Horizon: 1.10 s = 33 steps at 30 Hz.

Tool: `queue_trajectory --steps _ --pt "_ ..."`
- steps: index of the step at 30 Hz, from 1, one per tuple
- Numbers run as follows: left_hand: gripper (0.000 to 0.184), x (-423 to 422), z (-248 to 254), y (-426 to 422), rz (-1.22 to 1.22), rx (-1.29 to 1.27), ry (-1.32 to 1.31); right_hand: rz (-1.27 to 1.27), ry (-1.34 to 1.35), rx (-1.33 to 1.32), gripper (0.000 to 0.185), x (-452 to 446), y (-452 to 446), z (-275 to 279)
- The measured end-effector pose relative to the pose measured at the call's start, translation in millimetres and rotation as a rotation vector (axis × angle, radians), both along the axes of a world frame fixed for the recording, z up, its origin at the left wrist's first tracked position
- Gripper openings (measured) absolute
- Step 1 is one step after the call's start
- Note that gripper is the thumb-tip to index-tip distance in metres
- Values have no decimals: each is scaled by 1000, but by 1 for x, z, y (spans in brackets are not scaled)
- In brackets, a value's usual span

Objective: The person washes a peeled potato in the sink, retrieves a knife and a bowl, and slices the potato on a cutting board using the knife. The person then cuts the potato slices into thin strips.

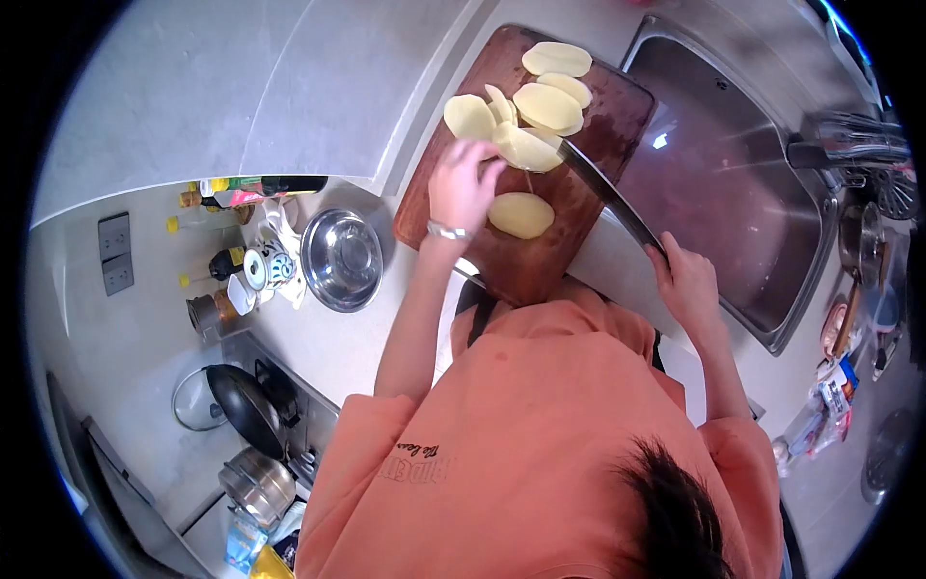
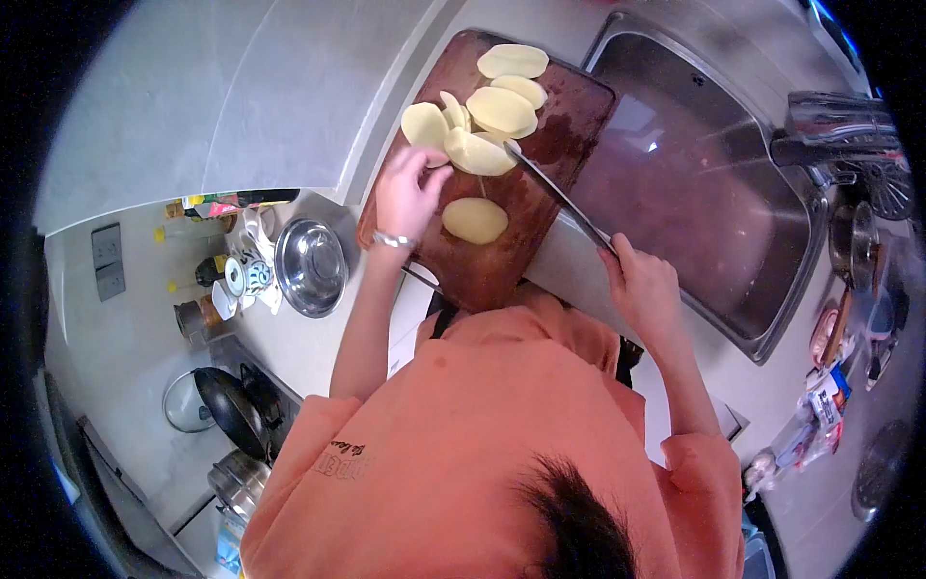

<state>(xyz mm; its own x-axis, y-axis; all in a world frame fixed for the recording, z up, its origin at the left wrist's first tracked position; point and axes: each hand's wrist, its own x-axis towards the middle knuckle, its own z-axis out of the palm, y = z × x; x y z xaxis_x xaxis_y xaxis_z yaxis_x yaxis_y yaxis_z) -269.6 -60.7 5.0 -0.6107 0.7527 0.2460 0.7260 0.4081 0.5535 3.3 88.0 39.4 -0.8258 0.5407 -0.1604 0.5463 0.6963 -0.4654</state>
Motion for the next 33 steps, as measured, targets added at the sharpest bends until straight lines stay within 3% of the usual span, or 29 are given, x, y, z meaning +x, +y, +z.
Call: queue_trajectory --steps 9,19,24,33 --pt "57 80 -28 -42 -114 -95 182 174 7 27 17 -19 -8 3" --pt "51 93 -34 -69 -115 -132 160 364 -73 27 16 -44 -23 6" --pt "60 94 -32 -61 -31 -166 112 346 -61 18 16 -43 -22 5" --pt "62 79 -21 -54 -123 -232 55 341 -106 -11 17 -42 -17 7"
